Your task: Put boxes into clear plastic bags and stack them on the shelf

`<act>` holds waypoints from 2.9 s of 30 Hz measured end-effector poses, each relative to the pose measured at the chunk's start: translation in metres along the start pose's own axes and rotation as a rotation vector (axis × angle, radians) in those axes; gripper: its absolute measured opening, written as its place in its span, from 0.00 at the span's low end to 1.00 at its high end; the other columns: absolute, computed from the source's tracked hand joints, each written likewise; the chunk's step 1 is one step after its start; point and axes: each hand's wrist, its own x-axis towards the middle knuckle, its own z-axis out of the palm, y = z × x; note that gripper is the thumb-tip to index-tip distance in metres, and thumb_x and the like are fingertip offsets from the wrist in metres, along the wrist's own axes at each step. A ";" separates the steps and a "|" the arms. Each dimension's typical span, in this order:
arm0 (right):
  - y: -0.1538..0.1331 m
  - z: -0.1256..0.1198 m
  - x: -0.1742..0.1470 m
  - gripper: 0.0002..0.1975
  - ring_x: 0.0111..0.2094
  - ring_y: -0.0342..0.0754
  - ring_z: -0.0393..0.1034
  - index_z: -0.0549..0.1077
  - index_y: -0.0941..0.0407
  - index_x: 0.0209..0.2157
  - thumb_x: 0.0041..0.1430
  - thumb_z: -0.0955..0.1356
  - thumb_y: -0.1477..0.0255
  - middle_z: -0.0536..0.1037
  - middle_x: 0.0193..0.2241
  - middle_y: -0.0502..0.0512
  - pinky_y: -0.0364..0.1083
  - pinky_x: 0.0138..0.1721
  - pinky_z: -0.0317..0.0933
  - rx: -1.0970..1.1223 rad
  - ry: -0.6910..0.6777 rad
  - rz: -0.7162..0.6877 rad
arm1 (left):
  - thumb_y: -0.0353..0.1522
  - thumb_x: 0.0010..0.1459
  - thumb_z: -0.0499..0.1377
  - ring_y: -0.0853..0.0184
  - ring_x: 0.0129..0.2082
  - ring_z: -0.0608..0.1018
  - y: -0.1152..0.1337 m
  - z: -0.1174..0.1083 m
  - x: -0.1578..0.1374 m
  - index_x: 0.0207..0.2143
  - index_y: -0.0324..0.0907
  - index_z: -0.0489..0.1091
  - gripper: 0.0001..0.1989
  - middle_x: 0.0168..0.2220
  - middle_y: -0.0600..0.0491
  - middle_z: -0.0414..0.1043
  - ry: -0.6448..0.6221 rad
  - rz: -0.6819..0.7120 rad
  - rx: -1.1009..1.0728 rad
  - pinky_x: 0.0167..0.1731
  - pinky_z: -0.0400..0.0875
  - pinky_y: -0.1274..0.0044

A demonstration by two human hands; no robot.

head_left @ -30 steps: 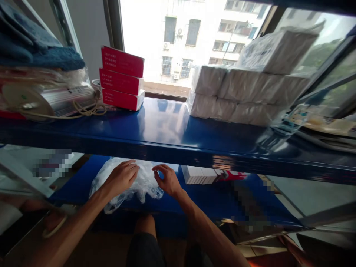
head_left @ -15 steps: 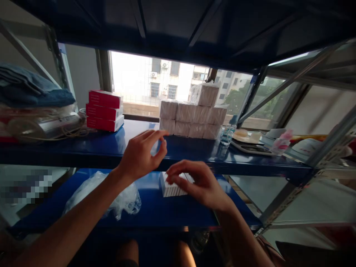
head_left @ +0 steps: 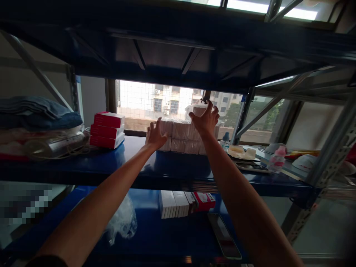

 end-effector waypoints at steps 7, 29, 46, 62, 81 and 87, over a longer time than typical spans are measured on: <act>0.010 0.016 0.022 0.30 0.57 0.63 0.68 0.70 0.61 0.56 0.55 0.75 0.63 0.74 0.51 0.70 0.65 0.57 0.59 -0.047 -0.105 0.041 | 0.37 0.63 0.59 0.41 0.69 0.59 0.002 0.003 -0.009 0.70 0.48 0.55 0.34 0.71 0.40 0.52 0.002 0.117 0.037 0.64 0.58 0.47; -0.022 -0.153 -0.250 0.30 0.40 0.52 0.77 0.77 0.51 0.48 0.43 0.83 0.61 0.80 0.45 0.56 0.45 0.37 0.71 1.048 -0.760 0.241 | 0.43 0.46 0.76 0.47 0.57 0.77 -0.016 -0.140 -0.235 0.62 0.56 0.69 0.40 0.57 0.48 0.74 -0.348 0.283 -0.468 0.54 0.78 0.62; 0.119 -0.084 -0.397 0.28 0.61 0.61 0.69 0.75 0.54 0.54 0.52 0.79 0.63 0.74 0.59 0.61 0.57 0.60 0.65 0.685 -1.124 0.482 | 0.37 0.52 0.73 0.54 0.59 0.74 -0.156 0.014 -0.337 0.52 0.46 0.71 0.26 0.58 0.46 0.70 -0.571 -0.145 -0.404 0.59 0.71 0.63; 0.087 -0.053 -0.406 0.06 0.58 0.60 0.67 0.81 0.52 0.41 0.66 0.69 0.71 0.77 0.52 0.62 0.62 0.59 0.66 0.177 -0.881 -0.027 | 0.27 0.66 0.57 0.59 0.56 0.75 -0.129 0.039 -0.314 0.60 0.48 0.72 0.21 0.53 0.48 0.75 -0.661 0.097 -0.276 0.60 0.71 0.65; 0.087 -0.101 -0.365 0.12 0.49 0.56 0.71 0.72 0.53 0.47 0.64 0.69 0.63 0.74 0.44 0.58 0.53 0.52 0.65 0.418 -0.597 0.405 | 0.37 0.67 0.59 0.57 0.53 0.80 -0.124 -0.014 -0.294 0.43 0.45 0.62 0.08 0.45 0.47 0.79 -0.305 -0.350 -0.729 0.55 0.72 0.64; 0.040 -0.102 -0.344 0.18 0.48 0.52 0.74 0.75 0.53 0.51 0.64 0.62 0.80 0.78 0.49 0.59 0.49 0.51 0.65 0.260 -1.184 -0.235 | 0.36 0.69 0.55 0.62 0.43 0.81 -0.090 -0.026 -0.264 0.46 0.44 0.74 0.10 0.45 0.48 0.78 -0.682 0.009 -0.423 0.45 0.75 0.73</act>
